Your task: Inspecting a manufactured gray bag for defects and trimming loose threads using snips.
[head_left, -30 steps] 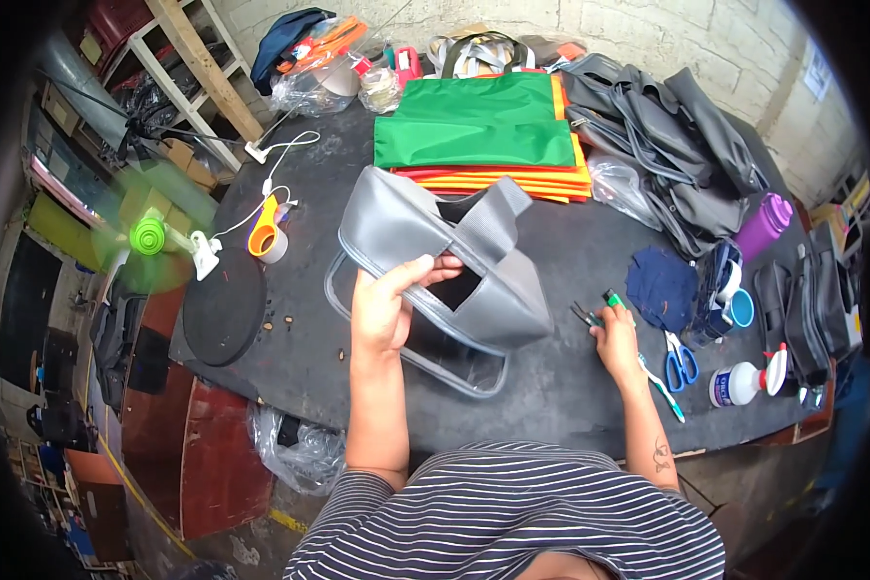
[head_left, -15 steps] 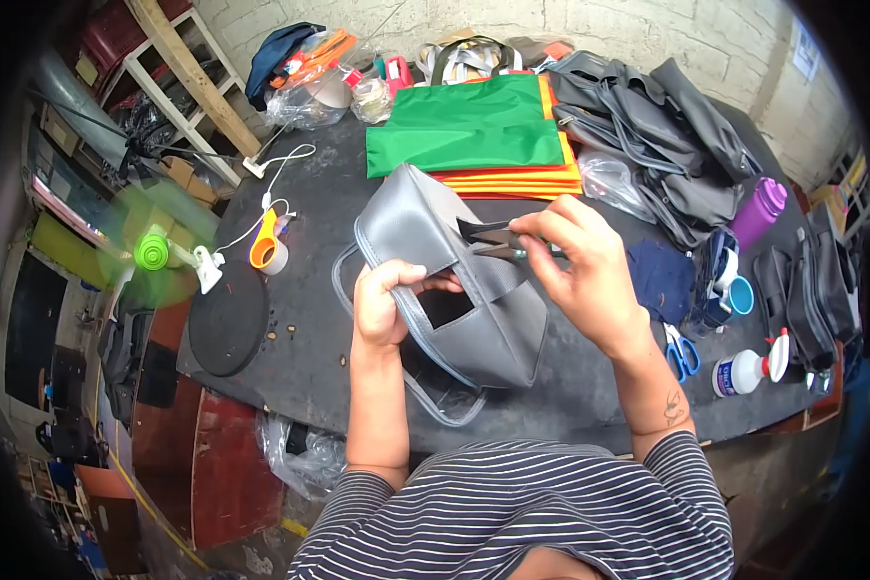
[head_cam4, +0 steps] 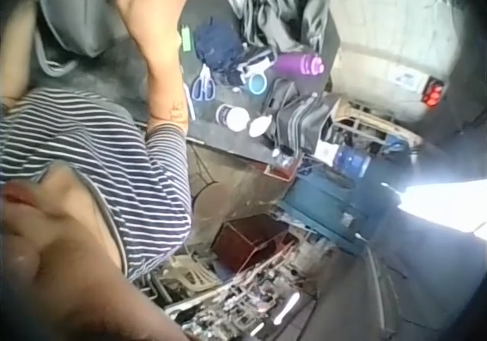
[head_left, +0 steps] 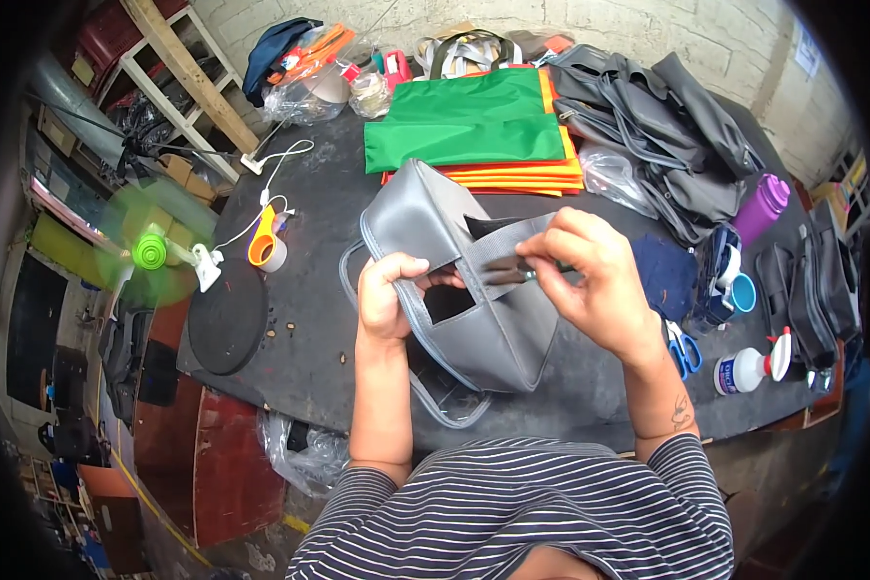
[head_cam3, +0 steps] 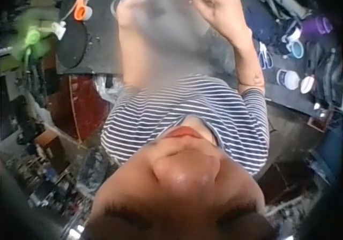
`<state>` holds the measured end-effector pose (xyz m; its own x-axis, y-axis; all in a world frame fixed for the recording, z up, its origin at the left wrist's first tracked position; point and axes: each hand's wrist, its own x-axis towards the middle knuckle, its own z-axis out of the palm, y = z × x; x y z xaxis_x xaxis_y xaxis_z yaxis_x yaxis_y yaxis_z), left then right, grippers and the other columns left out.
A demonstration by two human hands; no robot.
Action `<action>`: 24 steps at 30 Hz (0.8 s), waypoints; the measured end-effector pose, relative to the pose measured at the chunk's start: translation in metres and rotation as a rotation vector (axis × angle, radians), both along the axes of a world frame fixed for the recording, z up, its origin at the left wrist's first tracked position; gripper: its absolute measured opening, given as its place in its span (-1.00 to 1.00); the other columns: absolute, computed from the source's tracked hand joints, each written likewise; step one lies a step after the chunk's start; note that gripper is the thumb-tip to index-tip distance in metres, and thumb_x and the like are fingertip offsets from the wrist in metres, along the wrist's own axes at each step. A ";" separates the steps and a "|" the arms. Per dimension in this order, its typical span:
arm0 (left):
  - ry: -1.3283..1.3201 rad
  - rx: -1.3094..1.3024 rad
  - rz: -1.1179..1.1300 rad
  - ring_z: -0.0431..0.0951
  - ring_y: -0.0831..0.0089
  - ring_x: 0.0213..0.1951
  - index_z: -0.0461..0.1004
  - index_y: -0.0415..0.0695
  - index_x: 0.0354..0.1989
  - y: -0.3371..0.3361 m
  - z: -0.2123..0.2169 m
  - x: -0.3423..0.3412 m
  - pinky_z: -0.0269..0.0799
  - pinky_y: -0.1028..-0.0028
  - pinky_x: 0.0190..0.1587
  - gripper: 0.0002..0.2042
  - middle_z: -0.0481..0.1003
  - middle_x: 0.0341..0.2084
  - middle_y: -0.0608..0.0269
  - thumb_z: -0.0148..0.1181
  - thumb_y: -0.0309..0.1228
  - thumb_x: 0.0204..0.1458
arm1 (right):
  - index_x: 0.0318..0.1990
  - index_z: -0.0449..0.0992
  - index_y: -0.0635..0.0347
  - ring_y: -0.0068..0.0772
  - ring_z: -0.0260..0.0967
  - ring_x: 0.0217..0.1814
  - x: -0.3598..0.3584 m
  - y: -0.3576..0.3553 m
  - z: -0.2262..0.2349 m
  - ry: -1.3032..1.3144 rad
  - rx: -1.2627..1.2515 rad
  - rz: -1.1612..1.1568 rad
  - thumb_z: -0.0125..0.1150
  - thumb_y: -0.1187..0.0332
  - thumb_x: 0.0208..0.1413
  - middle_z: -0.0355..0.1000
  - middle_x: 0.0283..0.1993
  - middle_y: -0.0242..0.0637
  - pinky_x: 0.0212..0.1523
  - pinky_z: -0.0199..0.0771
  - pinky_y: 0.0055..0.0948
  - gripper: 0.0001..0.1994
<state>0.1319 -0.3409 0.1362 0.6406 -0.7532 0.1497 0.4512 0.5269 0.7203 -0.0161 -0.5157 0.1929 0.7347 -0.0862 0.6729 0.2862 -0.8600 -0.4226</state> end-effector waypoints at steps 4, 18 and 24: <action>0.004 0.010 -0.005 0.55 -0.03 -0.30 0.27 -0.54 -0.05 -0.002 -0.001 0.000 0.52 0.11 -0.23 -0.57 0.48 -0.27 -0.23 -0.08 -0.54 -0.16 | -0.39 0.51 0.22 -0.20 0.33 -0.38 0.005 0.005 -0.001 -0.066 -0.050 -0.079 0.23 0.58 -0.23 0.33 -0.46 -0.25 -0.35 0.33 -0.36 -0.84; -0.061 0.109 0.018 0.56 0.03 -0.35 0.29 -0.58 -0.11 -0.005 0.014 -0.006 0.55 0.24 -0.25 -0.58 0.48 -0.33 -0.23 -0.10 -0.54 -0.18 | -0.40 0.50 0.20 -0.19 0.32 -0.39 0.002 0.008 0.029 -0.048 -0.326 -0.122 0.25 0.54 -0.25 0.32 -0.44 -0.28 -0.37 0.32 -0.28 -0.83; -0.048 0.122 0.021 0.56 0.05 -0.36 0.30 -0.57 -0.12 -0.007 0.016 -0.009 0.56 0.24 -0.27 -0.59 0.48 -0.35 -0.20 -0.10 -0.55 -0.19 | -0.42 0.49 0.21 -0.22 0.30 -0.36 0.007 0.014 0.032 -0.024 -0.394 -0.127 0.25 0.52 -0.29 0.28 -0.45 -0.29 -0.36 0.30 -0.30 -0.82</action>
<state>0.1230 -0.3480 0.1519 0.6503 -0.7545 0.0886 0.4044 0.4425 0.8004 -0.0088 -0.5016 0.2253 0.7184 0.0928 0.6894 0.1736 -0.9836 -0.0485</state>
